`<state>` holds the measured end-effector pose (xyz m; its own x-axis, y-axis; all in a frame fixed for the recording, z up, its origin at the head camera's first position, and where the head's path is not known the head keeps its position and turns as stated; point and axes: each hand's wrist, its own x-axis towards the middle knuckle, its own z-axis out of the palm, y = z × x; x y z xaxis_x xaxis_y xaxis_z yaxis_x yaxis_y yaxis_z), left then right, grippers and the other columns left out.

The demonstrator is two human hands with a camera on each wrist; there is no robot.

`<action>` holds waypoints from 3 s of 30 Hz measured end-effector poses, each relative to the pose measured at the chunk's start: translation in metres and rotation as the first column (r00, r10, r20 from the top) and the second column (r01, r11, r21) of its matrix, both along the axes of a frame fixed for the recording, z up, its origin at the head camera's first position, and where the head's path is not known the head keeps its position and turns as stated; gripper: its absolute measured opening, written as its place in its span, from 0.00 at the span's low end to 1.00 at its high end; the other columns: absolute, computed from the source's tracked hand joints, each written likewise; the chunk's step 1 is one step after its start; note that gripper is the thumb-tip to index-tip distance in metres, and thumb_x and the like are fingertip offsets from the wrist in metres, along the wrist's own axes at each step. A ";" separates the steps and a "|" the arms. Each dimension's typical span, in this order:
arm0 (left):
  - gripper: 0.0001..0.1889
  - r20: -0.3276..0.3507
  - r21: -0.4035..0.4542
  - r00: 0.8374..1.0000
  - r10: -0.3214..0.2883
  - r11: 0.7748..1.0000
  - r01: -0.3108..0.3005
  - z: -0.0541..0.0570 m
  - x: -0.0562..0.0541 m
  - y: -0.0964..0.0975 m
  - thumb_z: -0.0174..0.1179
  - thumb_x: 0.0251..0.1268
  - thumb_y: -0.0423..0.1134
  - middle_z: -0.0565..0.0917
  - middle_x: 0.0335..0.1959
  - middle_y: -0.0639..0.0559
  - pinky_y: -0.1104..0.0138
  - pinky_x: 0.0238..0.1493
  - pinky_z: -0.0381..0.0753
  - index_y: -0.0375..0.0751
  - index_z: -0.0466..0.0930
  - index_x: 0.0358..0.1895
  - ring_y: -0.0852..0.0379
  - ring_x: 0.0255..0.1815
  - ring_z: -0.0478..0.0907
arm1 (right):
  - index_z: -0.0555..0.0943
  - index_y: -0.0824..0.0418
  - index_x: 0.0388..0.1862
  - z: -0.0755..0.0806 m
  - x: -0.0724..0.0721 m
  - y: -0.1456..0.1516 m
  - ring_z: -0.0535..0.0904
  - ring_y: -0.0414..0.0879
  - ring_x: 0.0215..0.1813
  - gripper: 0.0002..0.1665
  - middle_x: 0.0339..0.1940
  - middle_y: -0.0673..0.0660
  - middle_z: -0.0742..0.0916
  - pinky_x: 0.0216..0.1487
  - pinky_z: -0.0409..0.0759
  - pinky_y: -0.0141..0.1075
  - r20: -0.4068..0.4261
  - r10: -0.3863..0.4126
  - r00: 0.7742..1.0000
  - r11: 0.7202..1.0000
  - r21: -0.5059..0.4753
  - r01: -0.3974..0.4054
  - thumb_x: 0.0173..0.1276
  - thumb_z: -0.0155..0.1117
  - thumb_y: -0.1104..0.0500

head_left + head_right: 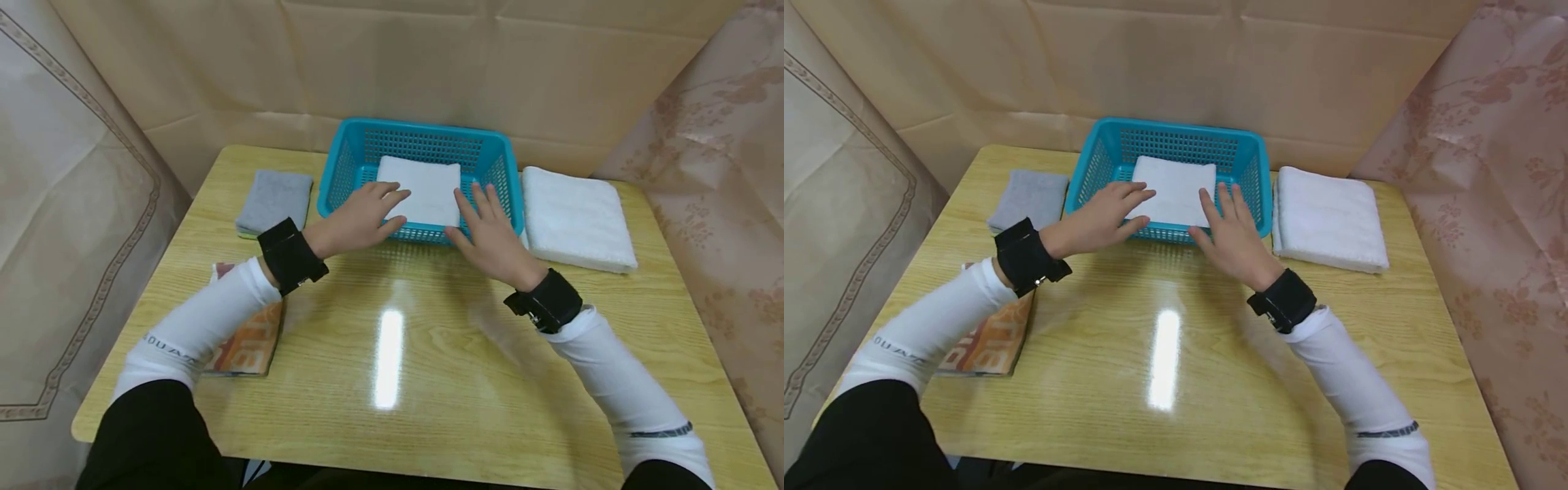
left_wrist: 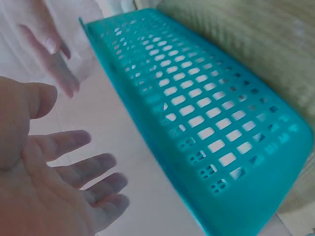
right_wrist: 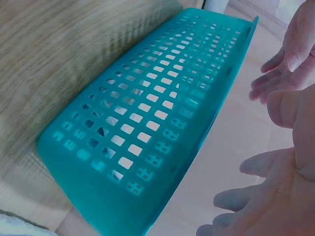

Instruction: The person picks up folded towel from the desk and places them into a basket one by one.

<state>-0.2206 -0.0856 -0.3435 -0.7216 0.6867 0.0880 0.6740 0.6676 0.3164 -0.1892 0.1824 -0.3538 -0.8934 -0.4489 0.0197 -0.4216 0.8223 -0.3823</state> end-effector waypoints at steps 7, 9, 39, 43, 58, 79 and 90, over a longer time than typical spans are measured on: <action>0.29 -0.146 -0.054 0.989 -0.028 0.998 0.020 -0.014 0.020 -0.005 0.49 0.79 0.47 0.59 0.76 0.32 0.45 0.75 0.50 0.36 0.60 0.76 0.33 0.77 0.53 | 0.48 0.64 0.81 -0.009 0.019 0.001 0.31 0.68 0.80 0.42 0.79 0.74 0.47 0.76 0.38 0.60 -0.105 0.027 0.994 0.996 0.088 -0.017 0.80 0.50 0.46; 0.30 -0.164 -0.072 0.986 -0.035 0.997 0.023 -0.018 0.024 -0.005 0.49 0.79 0.47 0.57 0.77 0.32 0.45 0.75 0.50 0.37 0.59 0.76 0.33 0.77 0.52 | 0.48 0.64 0.81 -0.012 0.024 0.001 0.31 0.67 0.80 0.42 0.80 0.74 0.46 0.76 0.39 0.61 -0.099 0.030 0.995 0.995 0.099 -0.020 0.80 0.50 0.46; 0.33 -0.072 -0.103 0.993 -0.096 0.991 0.089 -0.059 0.059 -0.005 0.51 0.78 0.49 0.41 0.81 0.36 0.41 0.75 0.45 0.45 0.53 0.80 0.38 0.81 0.36 | 0.49 0.61 0.82 -0.049 0.056 0.000 0.25 0.61 0.80 0.42 0.81 0.67 0.38 0.75 0.40 0.63 -0.051 0.031 0.998 0.991 0.129 -0.024 0.79 0.51 0.44; 0.33 -0.072 -0.100 0.993 -0.094 0.991 0.086 -0.062 0.062 -0.004 0.51 0.78 0.49 0.40 0.81 0.36 0.41 0.75 0.46 0.45 0.53 0.80 0.39 0.81 0.35 | 0.50 0.60 0.81 -0.052 0.062 0.000 0.26 0.62 0.80 0.43 0.81 0.67 0.40 0.75 0.41 0.63 -0.041 0.028 0.999 0.993 0.120 -0.023 0.78 0.52 0.44; 0.34 -0.052 -0.089 0.992 -0.119 0.990 0.114 -0.075 0.076 0.000 0.50 0.78 0.50 0.43 0.79 0.30 0.38 0.73 0.50 0.42 0.53 0.79 0.33 0.79 0.41 | 0.51 0.60 0.81 -0.071 0.080 -0.002 0.32 0.66 0.80 0.43 0.81 0.68 0.42 0.74 0.43 0.64 0.007 0.071 0.997 0.994 0.088 -0.072 0.77 0.54 0.44; 0.36 0.036 -0.075 0.991 -0.132 0.988 0.135 -0.082 0.078 0.005 0.53 0.77 0.48 0.40 0.80 0.31 0.43 0.75 0.49 0.43 0.50 0.80 0.37 0.80 0.39 | 0.58 0.61 0.79 -0.073 0.076 0.032 0.37 0.70 0.79 0.41 0.79 0.74 0.48 0.73 0.46 0.66 -0.120 0.027 0.992 0.998 0.054 -0.021 0.74 0.61 0.51; 0.36 0.047 -0.071 0.989 -0.139 0.987 0.142 -0.079 0.076 0.006 0.53 0.76 0.47 0.40 0.80 0.32 0.45 0.76 0.49 0.43 0.49 0.80 0.39 0.81 0.39 | 0.61 0.68 0.77 -0.069 0.061 0.061 0.40 0.75 0.77 0.38 0.78 0.78 0.49 0.73 0.44 0.66 -0.124 -0.041 0.991 0.999 0.022 0.044 0.74 0.61 0.56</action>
<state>-0.1442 -0.0800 -0.4229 -0.6196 0.7849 0.0051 0.7499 0.5900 0.2992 -0.1285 0.2433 -0.4229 -0.9033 -0.4118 0.1202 -0.4283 0.8491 -0.3093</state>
